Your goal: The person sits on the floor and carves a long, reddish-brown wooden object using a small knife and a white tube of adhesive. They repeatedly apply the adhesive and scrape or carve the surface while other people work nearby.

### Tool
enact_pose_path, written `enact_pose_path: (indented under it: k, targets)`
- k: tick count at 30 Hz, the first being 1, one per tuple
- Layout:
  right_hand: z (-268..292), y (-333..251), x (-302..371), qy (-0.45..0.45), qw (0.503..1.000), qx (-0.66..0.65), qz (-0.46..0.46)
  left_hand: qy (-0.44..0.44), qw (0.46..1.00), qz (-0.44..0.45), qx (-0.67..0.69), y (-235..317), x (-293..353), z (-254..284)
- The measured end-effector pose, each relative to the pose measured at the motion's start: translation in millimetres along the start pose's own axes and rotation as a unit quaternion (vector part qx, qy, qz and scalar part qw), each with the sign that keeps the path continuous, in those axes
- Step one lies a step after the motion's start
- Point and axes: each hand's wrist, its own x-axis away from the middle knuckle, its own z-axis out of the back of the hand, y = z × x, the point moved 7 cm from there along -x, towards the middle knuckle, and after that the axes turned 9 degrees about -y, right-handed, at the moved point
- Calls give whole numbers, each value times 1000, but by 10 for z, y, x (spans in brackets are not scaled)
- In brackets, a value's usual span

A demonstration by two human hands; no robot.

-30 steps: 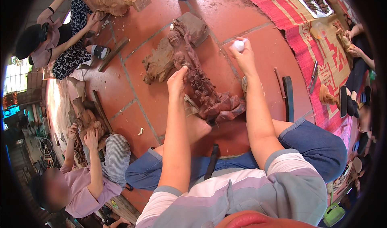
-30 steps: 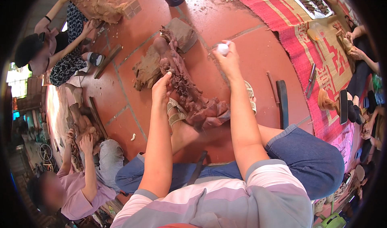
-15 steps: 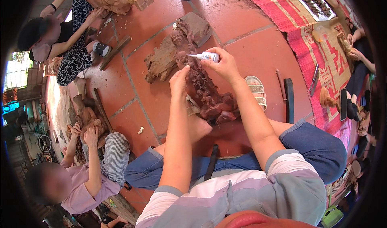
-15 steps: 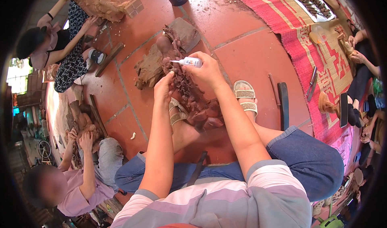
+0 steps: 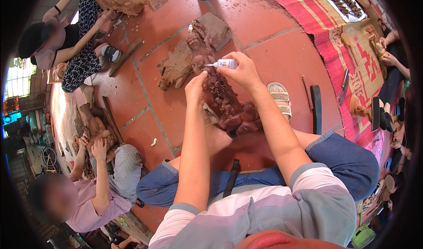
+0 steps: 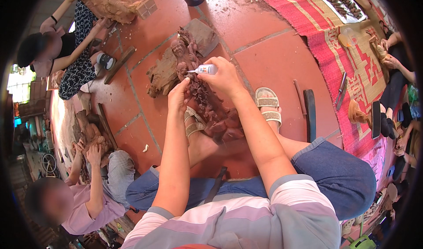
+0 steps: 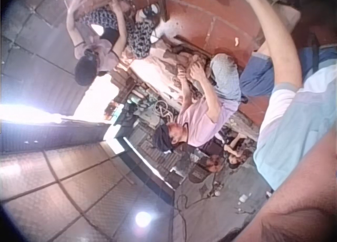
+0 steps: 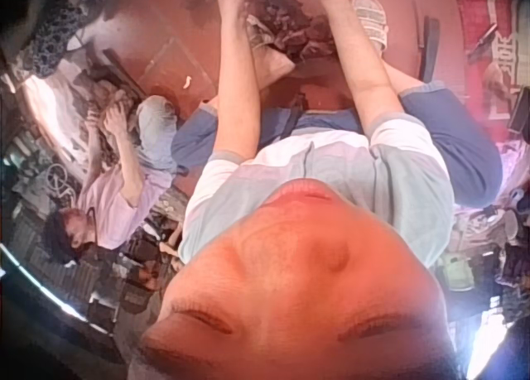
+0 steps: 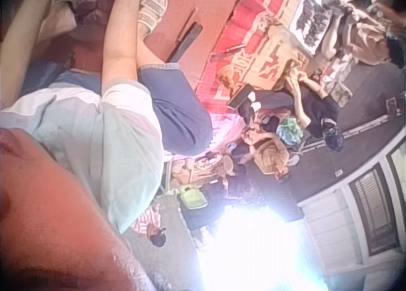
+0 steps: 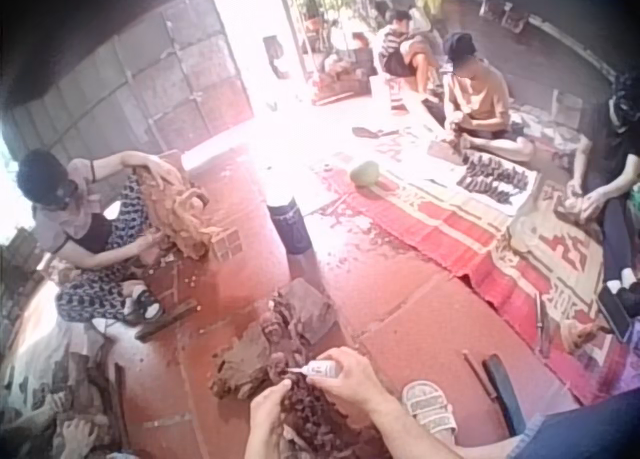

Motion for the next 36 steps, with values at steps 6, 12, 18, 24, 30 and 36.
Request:
enact_pose_path:
  k: [6, 12, 18, 24, 30, 36]
  targets:
    - [6, 6, -16, -3, 1000, 0, 3, 9, 1000, 1, -2, 6, 6, -14]
    - [-39, 182, 6, -4, 985, -154, -82, 15, 1000, 4, -6, 6, 13, 3]
    - [126, 500, -6, 37, 933, -346, -86, 10, 1000, 7, -3, -15, -16, 44]
    - [752, 1078, -38, 185, 978, -86, -45, 21, 1000, 12, -5, -1, 15, -24]
    - [1247, 1832, 238, 282, 930, 148, -182, 34, 999, 6, -14, -20, -15, 0]
    - [1265, 1868, 425, 354, 912, 136, -154, 34, 999, 3, -10, -3, 10, 12]
